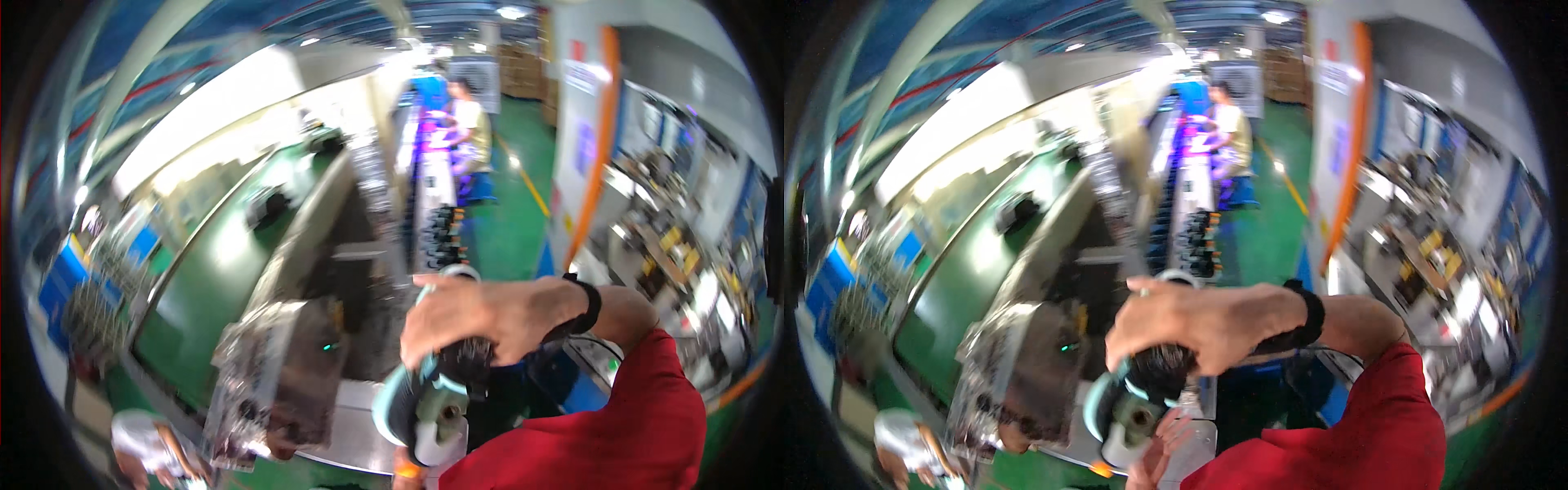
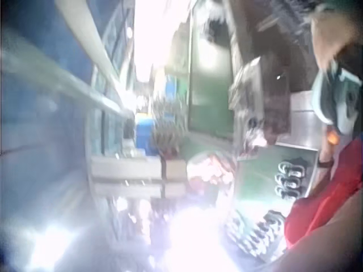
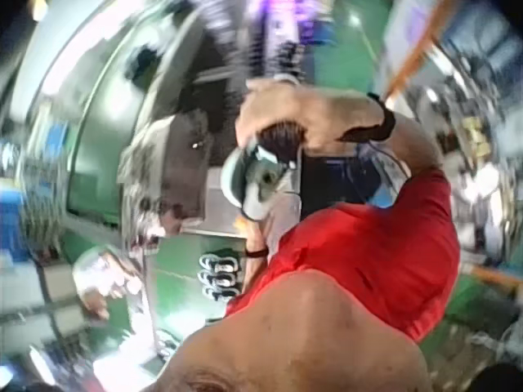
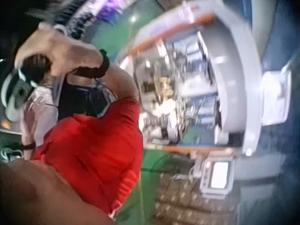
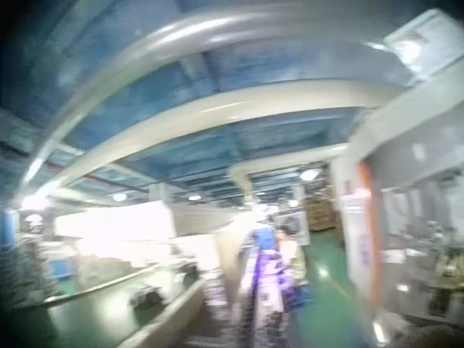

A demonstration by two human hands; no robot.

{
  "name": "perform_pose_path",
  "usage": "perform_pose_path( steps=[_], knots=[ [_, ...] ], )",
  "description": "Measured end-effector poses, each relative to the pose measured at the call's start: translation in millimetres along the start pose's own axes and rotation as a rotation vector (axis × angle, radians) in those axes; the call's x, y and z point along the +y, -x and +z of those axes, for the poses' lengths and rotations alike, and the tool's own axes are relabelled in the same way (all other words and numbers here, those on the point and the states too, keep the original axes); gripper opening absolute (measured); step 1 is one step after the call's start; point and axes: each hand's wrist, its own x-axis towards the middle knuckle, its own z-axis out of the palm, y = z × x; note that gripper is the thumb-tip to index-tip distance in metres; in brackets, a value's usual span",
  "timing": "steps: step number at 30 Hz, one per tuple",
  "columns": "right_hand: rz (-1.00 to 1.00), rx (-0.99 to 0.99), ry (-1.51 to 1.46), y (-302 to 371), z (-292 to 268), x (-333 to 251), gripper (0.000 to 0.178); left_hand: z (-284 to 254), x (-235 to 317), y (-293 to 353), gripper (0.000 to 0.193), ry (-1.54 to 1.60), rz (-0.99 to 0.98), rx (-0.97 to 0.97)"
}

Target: Operator uses a specialized press machine to attach or mold components of athletic shoes in a factory setting.

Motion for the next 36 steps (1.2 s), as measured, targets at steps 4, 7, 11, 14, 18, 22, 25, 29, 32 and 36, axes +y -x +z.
perform_pose_path(
  steps=[4, 7, 11, 14, 18, 22, 25, 29, 32, 36],
  knots=[
    [0.224, 0.015, 0.089, 144, 37, -44, 0.060, 172, -22, -47, 0.088, 0.191, -0.508, -0.491],
    [0.541, 0.447, 0.283, 249, 62, -80, 0.056, 200, -97, -81, 0.070, -0.091, -0.556, -0.289],
    [0.774, 1.474, -0.459, 376, 142, -147, 0.066, 282, -198, -101, 0.053, -0.272, -0.480, -0.404],
    [0.832, 1.737, -0.488, 433, 174, -196, 0.082, 334, -288, -105, 0.053, -0.362, -0.417, -0.695],
    [1.248, 2.145, 0.003, 518, 196, -254, 0.055, 396, -401, -72, 0.065, -0.878, -0.294, -0.935],
    [1.472, 2.296, 0.447, 609, 234, -334, 0.057, 438, -534, -72, 0.074, -0.842, -0.590, -1.066],
    [1.427, 2.474, 0.545, 647, 241, -373, 0.057, 464, -644, -82, 0.064, -0.955, -0.444, -1.045],
    [1.505, 2.514, 0.692, 682, 228, -426, 0.053, 516, -782, -106, 0.057, -1.221, -0.062, -0.993],
    [1.625, 2.523, 0.760, 696, 246, -427, 0.053, 507, -848, -141, 0.075, -1.427, -0.182, -0.882],
    [1.927, 2.425, 0.863, 702, 246, -422, 0.050, 499, -879, -168, 0.086, -1.821, -0.219, -0.627]
  ],
)
